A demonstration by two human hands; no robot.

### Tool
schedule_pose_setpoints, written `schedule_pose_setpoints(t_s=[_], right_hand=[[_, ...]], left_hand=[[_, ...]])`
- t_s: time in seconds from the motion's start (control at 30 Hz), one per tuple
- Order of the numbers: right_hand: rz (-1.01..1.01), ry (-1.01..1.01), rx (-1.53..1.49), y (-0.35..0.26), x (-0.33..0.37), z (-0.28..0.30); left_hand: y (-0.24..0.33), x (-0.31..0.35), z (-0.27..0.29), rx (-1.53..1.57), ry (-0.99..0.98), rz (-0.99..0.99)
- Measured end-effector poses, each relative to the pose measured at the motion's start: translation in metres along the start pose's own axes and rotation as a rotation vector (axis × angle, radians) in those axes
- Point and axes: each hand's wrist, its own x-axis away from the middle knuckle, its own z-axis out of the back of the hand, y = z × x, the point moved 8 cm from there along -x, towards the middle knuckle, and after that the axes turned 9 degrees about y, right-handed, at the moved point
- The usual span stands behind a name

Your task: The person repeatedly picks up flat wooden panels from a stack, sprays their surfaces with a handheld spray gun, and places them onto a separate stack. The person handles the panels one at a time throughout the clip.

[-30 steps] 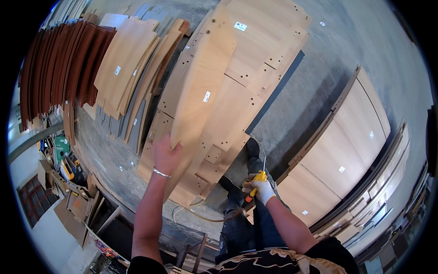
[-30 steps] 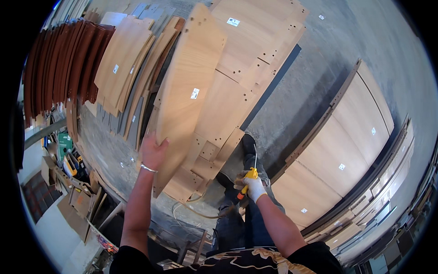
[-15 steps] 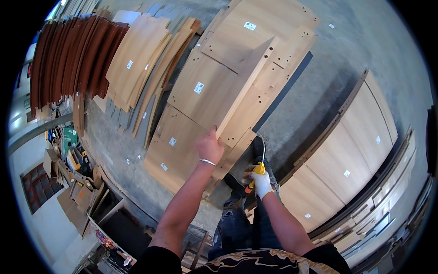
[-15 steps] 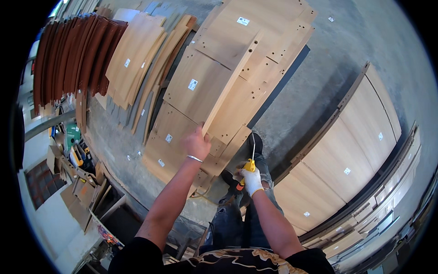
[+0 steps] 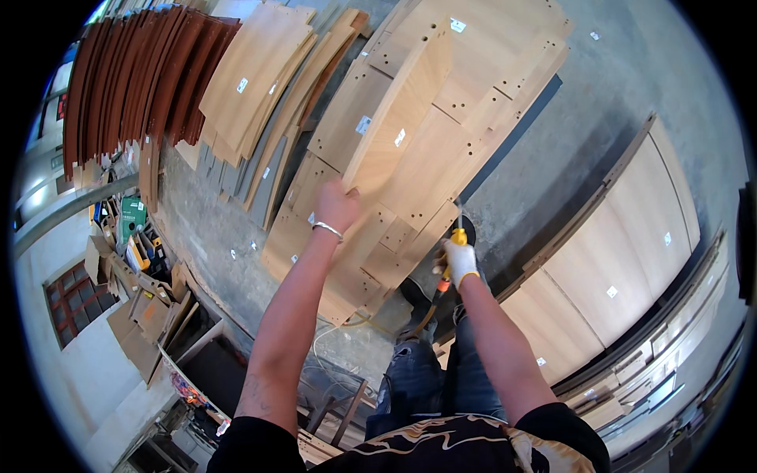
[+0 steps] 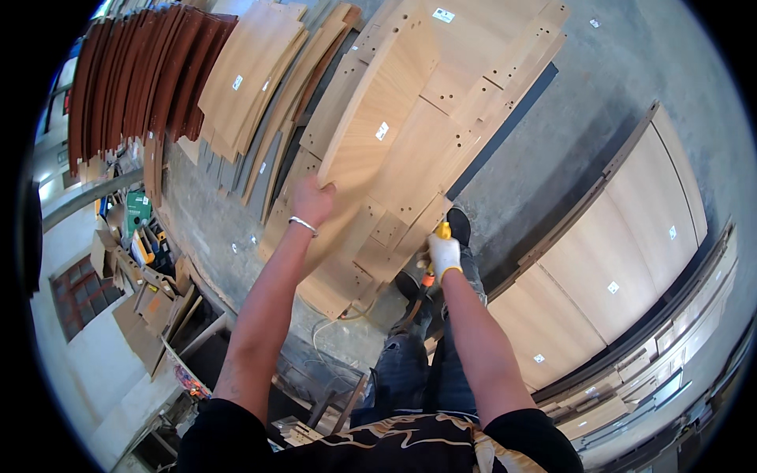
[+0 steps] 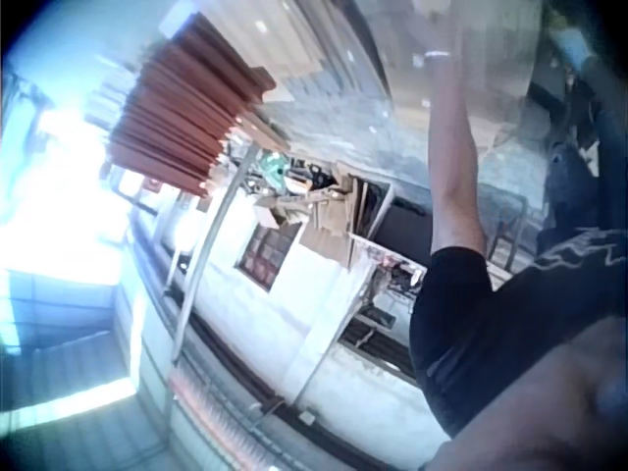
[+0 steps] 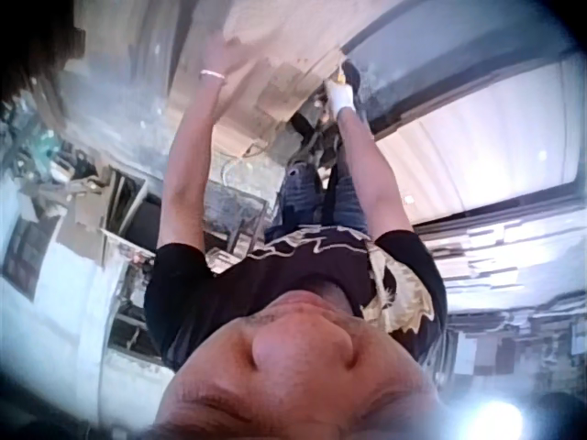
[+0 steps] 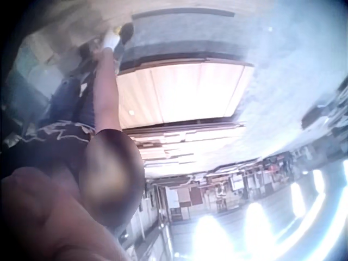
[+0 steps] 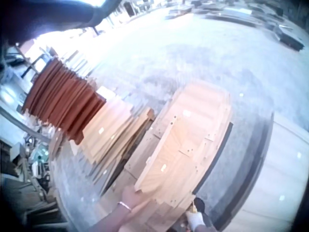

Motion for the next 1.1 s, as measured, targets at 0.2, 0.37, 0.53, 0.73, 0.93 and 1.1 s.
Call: schedule_pose_setpoints(t_s=[0.2,0.37,0.53,0.73,0.93,1.1], right_hand=[[-0.267,-0.231,0.205,0.142,0.043,-0.082],[-0.264,-0.077,-0.004,0.119,0.042,-0.056],[-0.096,0.048,-0.07,0.049,0.013,-0.008],[0.092,-0.046,0.055,-0.009,0.006,-0.005],[0.017,-0.15,0.142,0.027,0.017,-0.04],[-0.042,-0.1,0.099,0.036,0.032,-0.036]], left_hand=[[0.026,0.016,0.047,-0.077,0.09,-0.023],[-0.003,0.026,0.035,0.03,0.188,-0.043],[-0.006,0.025,-0.018,0.016,0.093,0.067],[-0.004,0.024,-0.046,-0.007,-0.006,0.08],[-0.02,0.018,-0.032,0.041,0.0,0.196],[-0.071,0.031,-0.014,-0.022,-0.056,0.165]])
